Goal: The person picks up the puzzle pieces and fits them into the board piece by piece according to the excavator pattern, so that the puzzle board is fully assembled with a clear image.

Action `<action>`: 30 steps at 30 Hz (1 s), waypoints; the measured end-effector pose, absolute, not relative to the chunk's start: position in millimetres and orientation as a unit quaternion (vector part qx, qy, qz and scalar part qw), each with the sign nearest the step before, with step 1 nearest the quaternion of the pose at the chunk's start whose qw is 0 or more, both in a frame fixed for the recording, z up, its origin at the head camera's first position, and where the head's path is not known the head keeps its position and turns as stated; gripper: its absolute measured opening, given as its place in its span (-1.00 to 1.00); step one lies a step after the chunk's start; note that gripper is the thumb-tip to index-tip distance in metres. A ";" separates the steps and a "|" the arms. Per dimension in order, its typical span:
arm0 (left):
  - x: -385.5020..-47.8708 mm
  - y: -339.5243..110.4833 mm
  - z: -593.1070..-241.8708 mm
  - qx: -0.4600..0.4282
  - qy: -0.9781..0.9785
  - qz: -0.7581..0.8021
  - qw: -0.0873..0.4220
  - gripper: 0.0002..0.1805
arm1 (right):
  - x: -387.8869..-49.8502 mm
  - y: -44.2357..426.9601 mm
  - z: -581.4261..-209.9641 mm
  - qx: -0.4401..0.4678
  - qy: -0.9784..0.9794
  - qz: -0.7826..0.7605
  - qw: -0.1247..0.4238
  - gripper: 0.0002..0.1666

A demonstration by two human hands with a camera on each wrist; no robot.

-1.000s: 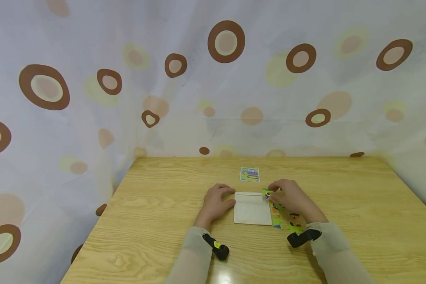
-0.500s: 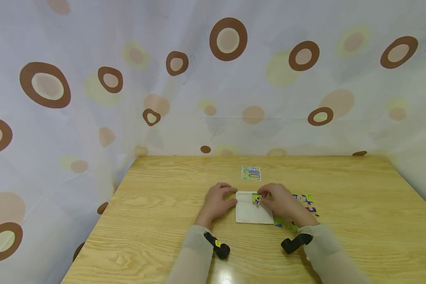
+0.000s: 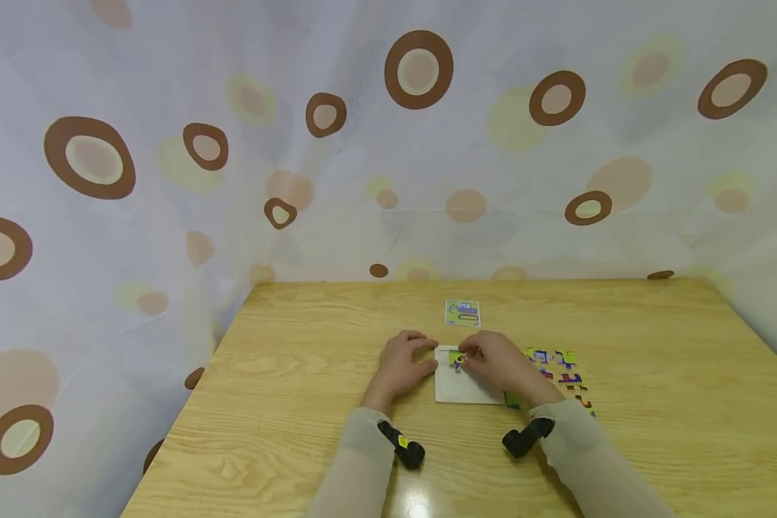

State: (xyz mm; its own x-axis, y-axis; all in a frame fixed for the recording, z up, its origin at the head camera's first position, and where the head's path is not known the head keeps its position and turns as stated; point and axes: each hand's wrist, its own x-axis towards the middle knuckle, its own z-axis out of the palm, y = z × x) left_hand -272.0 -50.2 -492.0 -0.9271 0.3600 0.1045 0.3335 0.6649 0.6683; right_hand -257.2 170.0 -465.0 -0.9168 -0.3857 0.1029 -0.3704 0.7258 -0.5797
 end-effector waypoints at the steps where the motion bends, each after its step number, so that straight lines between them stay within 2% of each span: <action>1: -271.9 -50.4 -492.1 0.188 0.913 0.361 0.020 -0.61 | -258.3 168.4 -464.8 -0.206 0.929 -0.308 0.013 -0.76; 15: -273.3 -50.3 -493.6 0.195 0.913 0.357 0.003 -0.64 | -264.1 155.0 -466.3 -0.213 0.928 -0.305 0.018 -0.74; 30: -273.0 -49.1 -493.1 0.189 0.916 0.352 0.014 -0.62 | -269.0 152.1 -474.0 -0.180 0.934 -0.309 0.009 -0.76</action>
